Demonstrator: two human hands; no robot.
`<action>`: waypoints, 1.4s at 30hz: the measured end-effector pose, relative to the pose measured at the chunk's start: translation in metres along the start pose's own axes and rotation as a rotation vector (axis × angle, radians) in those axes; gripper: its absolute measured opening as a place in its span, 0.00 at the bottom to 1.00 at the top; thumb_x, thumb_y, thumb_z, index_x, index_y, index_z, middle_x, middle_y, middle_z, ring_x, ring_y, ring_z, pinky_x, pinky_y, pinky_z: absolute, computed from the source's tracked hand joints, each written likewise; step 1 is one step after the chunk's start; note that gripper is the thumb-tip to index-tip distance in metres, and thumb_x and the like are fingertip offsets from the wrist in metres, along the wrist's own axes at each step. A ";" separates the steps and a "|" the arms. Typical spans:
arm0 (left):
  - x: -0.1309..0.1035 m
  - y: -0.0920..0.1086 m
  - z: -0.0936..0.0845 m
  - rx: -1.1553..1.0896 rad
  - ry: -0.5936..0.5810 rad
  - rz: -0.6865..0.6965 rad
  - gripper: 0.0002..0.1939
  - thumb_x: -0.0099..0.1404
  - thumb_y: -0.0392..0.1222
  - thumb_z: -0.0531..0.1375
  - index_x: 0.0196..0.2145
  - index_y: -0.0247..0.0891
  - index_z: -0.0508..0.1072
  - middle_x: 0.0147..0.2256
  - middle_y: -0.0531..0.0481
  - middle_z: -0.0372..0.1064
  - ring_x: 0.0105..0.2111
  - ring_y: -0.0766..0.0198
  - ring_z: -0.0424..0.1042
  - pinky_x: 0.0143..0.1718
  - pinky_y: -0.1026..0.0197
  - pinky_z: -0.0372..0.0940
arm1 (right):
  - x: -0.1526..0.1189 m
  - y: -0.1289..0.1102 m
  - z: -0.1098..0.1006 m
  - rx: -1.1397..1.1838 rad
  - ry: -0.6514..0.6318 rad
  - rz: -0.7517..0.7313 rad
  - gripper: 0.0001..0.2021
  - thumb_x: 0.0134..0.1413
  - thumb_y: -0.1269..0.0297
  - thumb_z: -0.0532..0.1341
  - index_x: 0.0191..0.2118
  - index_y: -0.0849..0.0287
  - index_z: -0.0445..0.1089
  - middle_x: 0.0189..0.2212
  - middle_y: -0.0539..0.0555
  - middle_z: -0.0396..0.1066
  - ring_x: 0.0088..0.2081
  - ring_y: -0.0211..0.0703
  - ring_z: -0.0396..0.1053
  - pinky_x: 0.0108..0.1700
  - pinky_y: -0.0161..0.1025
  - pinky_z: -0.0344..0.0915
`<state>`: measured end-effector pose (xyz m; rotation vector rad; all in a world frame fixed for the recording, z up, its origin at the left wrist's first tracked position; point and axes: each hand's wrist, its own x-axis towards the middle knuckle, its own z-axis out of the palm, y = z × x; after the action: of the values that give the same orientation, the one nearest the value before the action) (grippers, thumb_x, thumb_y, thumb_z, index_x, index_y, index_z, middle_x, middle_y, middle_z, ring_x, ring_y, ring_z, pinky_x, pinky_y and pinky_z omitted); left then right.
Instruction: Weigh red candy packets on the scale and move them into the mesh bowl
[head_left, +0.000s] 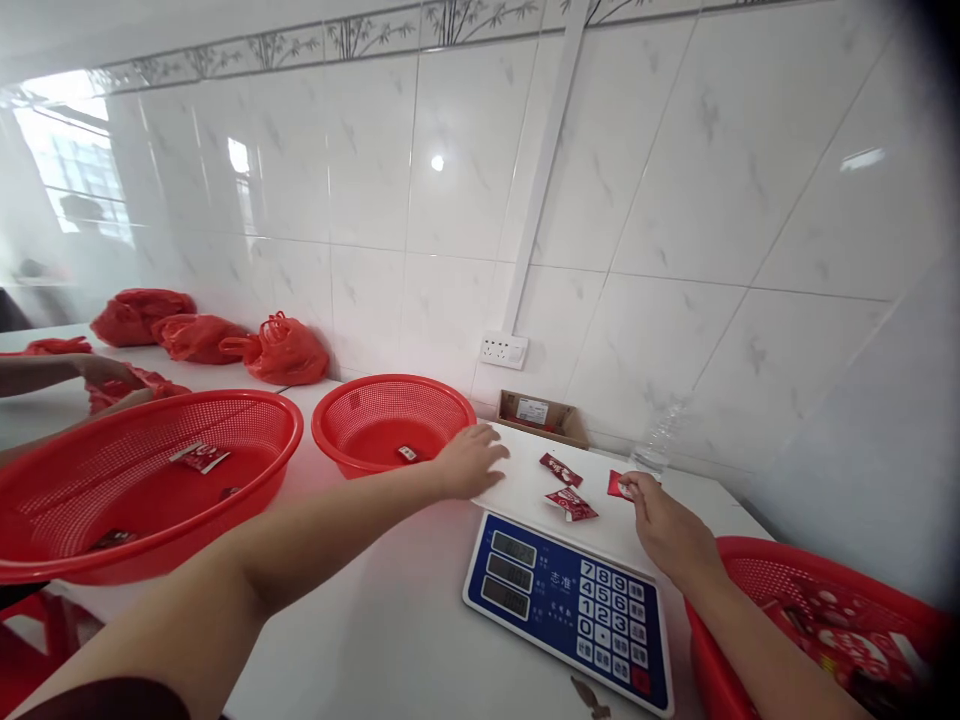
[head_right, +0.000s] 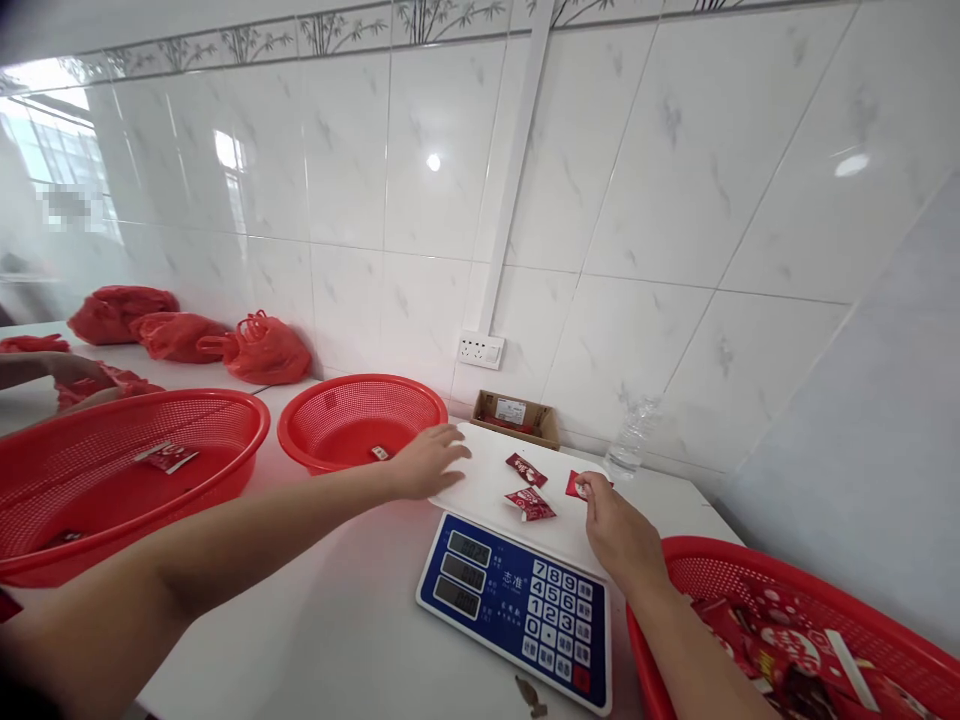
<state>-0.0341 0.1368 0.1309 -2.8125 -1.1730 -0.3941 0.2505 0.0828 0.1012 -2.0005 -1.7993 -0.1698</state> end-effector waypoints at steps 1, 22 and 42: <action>0.004 0.011 0.004 -0.036 -0.025 0.062 0.21 0.64 0.49 0.52 0.52 0.40 0.65 0.55 0.43 0.59 0.59 0.55 0.51 0.59 0.52 0.48 | -0.001 0.000 -0.001 0.002 0.021 0.011 0.17 0.59 0.58 0.40 0.44 0.52 0.62 0.38 0.54 0.74 0.34 0.50 0.72 0.27 0.39 0.59; 0.040 0.053 0.031 -0.867 -0.138 -0.173 0.14 0.68 0.39 0.42 0.50 0.36 0.58 0.44 0.44 0.69 0.37 0.68 0.71 0.36 0.64 0.66 | -0.007 -0.013 -0.002 -0.024 -0.004 -0.229 0.19 0.60 0.56 0.42 0.51 0.50 0.62 0.49 0.51 0.71 0.44 0.48 0.72 0.38 0.42 0.68; -0.035 -0.067 -0.034 -0.224 0.164 -0.406 0.17 0.63 0.34 0.47 0.50 0.38 0.63 0.48 0.43 0.67 0.52 0.53 0.60 0.48 0.53 0.59 | -0.006 -0.010 -0.001 -0.141 -0.061 -0.234 0.23 0.61 0.58 0.38 0.58 0.53 0.56 0.40 0.55 0.76 0.37 0.52 0.74 0.31 0.42 0.64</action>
<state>-0.1118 0.1542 0.1519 -2.6318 -1.7579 -0.8116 0.2398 0.0773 0.1027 -1.8997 -2.1116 -0.3190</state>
